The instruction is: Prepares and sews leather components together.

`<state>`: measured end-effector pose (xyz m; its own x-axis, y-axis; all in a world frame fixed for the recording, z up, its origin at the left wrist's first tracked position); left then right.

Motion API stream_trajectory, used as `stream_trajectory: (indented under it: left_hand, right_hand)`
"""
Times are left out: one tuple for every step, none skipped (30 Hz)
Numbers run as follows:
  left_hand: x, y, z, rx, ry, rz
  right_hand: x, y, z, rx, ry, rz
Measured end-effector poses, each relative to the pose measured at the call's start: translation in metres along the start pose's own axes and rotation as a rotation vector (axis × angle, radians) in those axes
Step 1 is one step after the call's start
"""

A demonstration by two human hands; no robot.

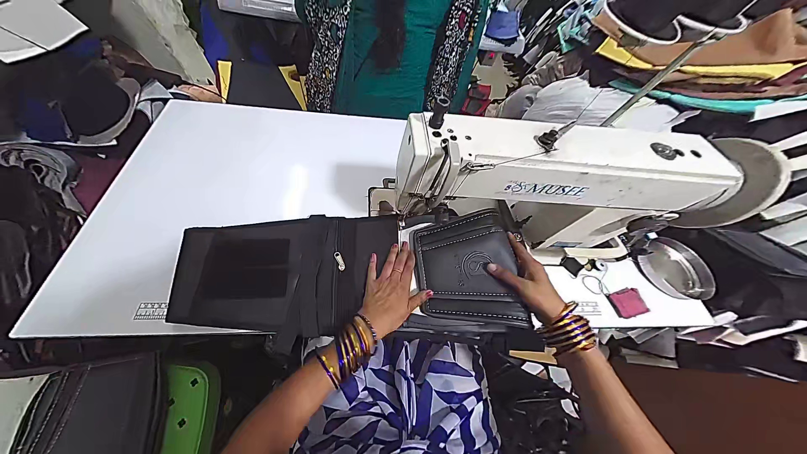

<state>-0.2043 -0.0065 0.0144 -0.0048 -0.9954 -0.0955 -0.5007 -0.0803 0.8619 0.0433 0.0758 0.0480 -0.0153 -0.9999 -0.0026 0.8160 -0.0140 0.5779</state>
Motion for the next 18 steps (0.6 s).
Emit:
stream_trajectory:
  left_hand:
    - [0.005, -0.005, -0.001, -0.023, 0.006, -0.002]
    - [0.003, -0.006, 0.001, -0.044, 0.011, -0.005]
    - [0.001, -0.007, 0.001, -0.052, 0.012, -0.007]
    - [-0.001, -0.007, 0.002, -0.055, 0.015, -0.01]
    - [-0.003, -0.007, 0.002, -0.063, 0.014, -0.017]
    - [-0.005, -0.006, 0.003, -0.072, 0.007, -0.03]
    - [-0.005, -0.006, 0.003, -0.08, 0.0, -0.042]
    - [-0.003, -0.007, 0.002, -0.083, -0.009, -0.057]
    - [-0.002, -0.007, 0.001, -0.081, -0.016, -0.081]
    - [0.002, -0.008, 0.001, -0.082, -0.024, -0.096]
    - [0.006, -0.009, 0.0, -0.08, -0.034, -0.114]
    - [0.009, -0.008, 0.0, -0.075, -0.044, -0.139]
    - [0.012, -0.008, -0.001, -0.07, -0.052, -0.162]
    - [0.016, -0.009, -0.003, -0.065, -0.059, -0.18]
    - [0.019, -0.01, -0.004, -0.065, -0.064, -0.189]
    - [0.022, -0.011, -0.006, -0.065, -0.065, -0.188]
    - [0.026, -0.011, -0.007, -0.065, -0.064, -0.183]
    - [0.028, -0.011, -0.007, -0.07, -0.066, -0.189]
  right_hand:
    - [0.0, 0.012, 0.005, 0.123, 0.077, -0.027]
    - [-0.004, 0.028, 0.012, 0.27, 0.156, -0.107]
    - [-0.007, 0.049, 0.018, 0.448, 0.224, -0.221]
    - [-0.01, 0.067, 0.021, 0.603, 0.245, -0.33]
    - [-0.015, 0.079, 0.019, 0.717, 0.221, -0.405]
    - [-0.02, 0.083, 0.01, 0.792, 0.18, -0.453]
    - [-0.023, 0.08, -0.001, 0.846, 0.143, -0.478]
    - [-0.022, 0.074, -0.011, 0.881, 0.135, -0.494]
    - [-0.023, 0.068, -0.017, 0.885, 0.146, -0.516]
    - [-0.021, 0.063, -0.021, 0.882, 0.155, -0.527]
    - [-0.021, 0.061, -0.021, 0.876, 0.166, -0.534]
    - [-0.021, 0.06, -0.02, 0.875, 0.176, -0.532]
    - [-0.021, 0.061, -0.02, 0.882, 0.186, -0.531]
    - [-0.021, 0.062, -0.02, 0.887, 0.196, -0.526]
    - [-0.023, 0.064, -0.02, 0.896, 0.205, -0.517]
    - [-0.025, 0.066, -0.02, 0.908, 0.209, -0.504]
    - [-0.026, 0.068, -0.018, 0.922, 0.207, -0.485]
    - [-0.026, 0.07, -0.013, 0.92, 0.21, -0.46]
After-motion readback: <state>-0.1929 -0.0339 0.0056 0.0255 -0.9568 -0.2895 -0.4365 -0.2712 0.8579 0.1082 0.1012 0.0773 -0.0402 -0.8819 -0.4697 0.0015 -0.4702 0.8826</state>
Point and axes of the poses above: each hand's wrist, its own x-axis away from the middle knuckle, its own y-axis out of the back of the hand, z = x × y, the point moved 6 cm from there along -x, towards the middle knuckle, and after that the axes turned 15 degrees about -z, right-handed, at the moved point
